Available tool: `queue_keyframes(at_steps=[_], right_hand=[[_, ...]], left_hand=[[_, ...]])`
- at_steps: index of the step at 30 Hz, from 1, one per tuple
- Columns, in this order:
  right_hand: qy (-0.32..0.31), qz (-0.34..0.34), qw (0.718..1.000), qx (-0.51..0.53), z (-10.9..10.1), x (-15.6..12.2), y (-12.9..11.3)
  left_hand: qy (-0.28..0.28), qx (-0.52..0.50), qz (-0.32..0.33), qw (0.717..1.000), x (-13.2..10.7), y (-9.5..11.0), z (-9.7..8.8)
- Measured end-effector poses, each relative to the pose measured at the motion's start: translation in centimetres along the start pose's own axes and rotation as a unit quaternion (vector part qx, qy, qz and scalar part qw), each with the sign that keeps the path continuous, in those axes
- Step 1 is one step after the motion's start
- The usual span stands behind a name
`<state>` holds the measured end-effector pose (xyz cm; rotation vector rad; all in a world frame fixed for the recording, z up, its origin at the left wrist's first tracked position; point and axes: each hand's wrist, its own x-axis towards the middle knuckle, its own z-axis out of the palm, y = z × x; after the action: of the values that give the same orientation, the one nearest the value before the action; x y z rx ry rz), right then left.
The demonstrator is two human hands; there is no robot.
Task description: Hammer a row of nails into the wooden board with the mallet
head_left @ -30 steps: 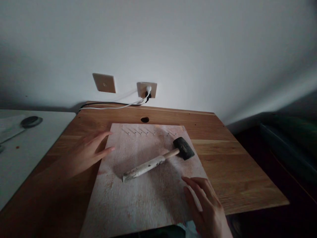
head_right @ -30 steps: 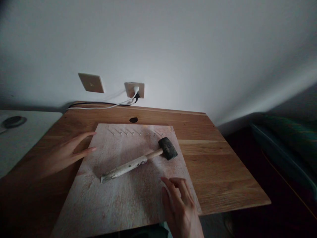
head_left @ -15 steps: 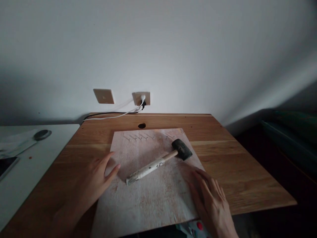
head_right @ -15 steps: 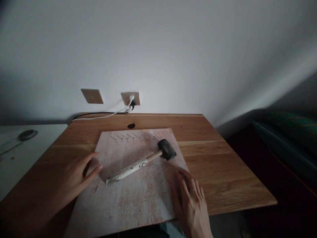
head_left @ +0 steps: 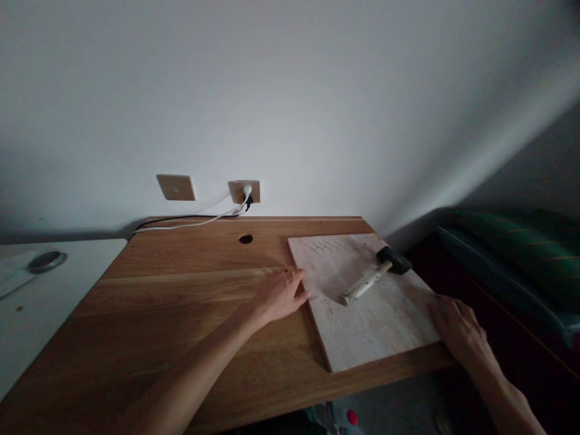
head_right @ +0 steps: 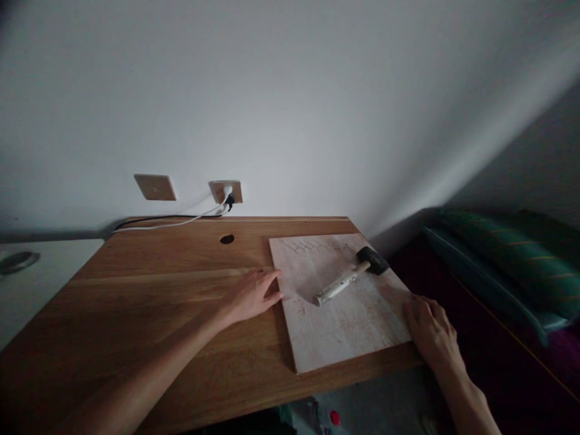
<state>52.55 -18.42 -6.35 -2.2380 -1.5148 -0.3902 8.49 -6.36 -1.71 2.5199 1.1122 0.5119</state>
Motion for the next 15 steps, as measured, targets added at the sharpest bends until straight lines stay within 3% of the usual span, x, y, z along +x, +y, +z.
queue_keyframes(at_steps=[4,9,12,15], right_hand=[[0.045,0.028,0.998,0.028,-1.0,-0.1,0.2],[0.059,0.095,0.993,0.048,-0.9,-2.0,-1.2],[0.046,0.117,0.991,0.041,-0.7,-2.3,-1.7],[0.031,0.127,0.990,0.044,-0.8,-2.2,-1.7]], left_hand=[[0.091,-0.047,0.044,0.994,0.2,-2.9,1.6],[0.185,-0.128,0.057,0.973,-1.5,-5.3,1.6],[0.218,-0.159,0.043,0.962,-1.8,-5.5,1.7],[0.208,-0.172,0.021,0.963,-1.5,-5.5,1.9]])
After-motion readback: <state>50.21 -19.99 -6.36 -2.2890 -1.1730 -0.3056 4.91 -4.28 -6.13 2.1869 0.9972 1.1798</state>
